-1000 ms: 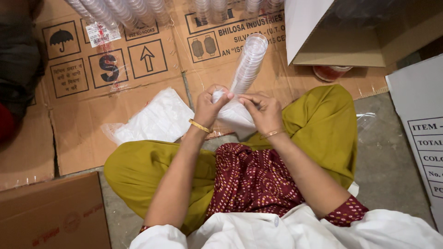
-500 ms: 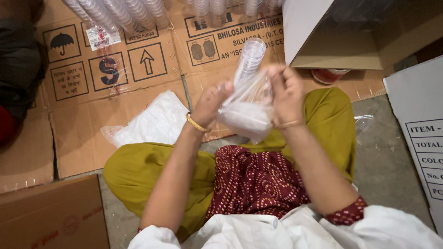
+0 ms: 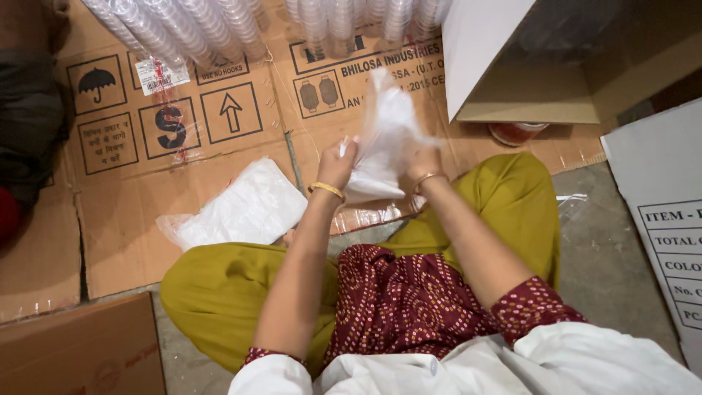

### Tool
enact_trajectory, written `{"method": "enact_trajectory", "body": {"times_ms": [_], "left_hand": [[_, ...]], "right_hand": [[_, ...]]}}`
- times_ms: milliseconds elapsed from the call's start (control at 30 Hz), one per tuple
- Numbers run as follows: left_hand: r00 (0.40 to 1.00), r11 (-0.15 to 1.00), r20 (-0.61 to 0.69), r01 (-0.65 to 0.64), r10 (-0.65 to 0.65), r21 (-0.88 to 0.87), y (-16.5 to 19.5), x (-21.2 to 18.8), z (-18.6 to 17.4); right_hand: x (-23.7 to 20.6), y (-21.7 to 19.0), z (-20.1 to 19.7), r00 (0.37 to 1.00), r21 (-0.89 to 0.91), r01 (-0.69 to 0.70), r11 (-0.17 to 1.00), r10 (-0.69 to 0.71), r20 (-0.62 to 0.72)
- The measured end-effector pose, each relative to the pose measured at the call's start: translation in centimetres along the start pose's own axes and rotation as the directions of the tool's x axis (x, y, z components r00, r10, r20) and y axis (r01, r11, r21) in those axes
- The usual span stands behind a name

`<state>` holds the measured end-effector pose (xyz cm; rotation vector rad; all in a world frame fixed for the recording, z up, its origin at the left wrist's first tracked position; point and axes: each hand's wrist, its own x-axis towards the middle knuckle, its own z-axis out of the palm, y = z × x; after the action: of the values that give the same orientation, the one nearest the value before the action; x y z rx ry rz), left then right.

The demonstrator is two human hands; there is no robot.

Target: The person sits on the floor and packs stacks of clear plastic cups into clear poly bags, twisting and tying each bag closed. They place filled bags onto a pile in their lap, reach into a carton for more cup stacks, and set filled bags aside.

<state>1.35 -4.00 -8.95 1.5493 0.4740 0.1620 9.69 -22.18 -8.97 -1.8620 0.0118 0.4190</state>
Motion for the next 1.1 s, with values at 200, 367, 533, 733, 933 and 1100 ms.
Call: {"method": "enact_trajectory", "body": {"times_ms": [200,367,533,733,933,1100], "left_hand": [[0.999,0.999,0.003,-0.036,0.036,0.006,-1.2,0.6,-0.3],[1.0,1.0,0.019,0.013,-0.013,-0.003,-1.3,-0.6,-1.2],[0.978,0.998,0.201,0.059,-0.057,-0.005,-1.7,-1.4,-3.2],[0.991,0.934,0.117,0.016,-0.061,0.357,-2.7,-1.8,-4.1],[0.974,0.835,0.225,-0.13,0.008,0.535,-5.5,-1.7,-3.3],[0.97,0.632,0.243,-0.193,0.007,0.751,-7.8,-2.0,-3.6]], "right_hand": [[-0.9,4.0,1.7,0.884,0.044,0.293,0.955,-0.288,0.368],[-1.1,4.9,3.9,0.879,0.041,-0.026,0.999,0.003,0.476],[-1.4,4.0,3.5,0.866,-0.206,-0.197,0.958,0.269,0.421],[-0.1,3.0,-4.0,0.996,-0.189,0.044,0.981,-0.028,0.085],[1.4,-0.1,-19.7,0.876,-0.414,0.168,0.895,-0.328,-0.354],[2.2,-3.6,-26.9,0.887,-0.49,-0.265,0.83,0.011,-0.461]]}}
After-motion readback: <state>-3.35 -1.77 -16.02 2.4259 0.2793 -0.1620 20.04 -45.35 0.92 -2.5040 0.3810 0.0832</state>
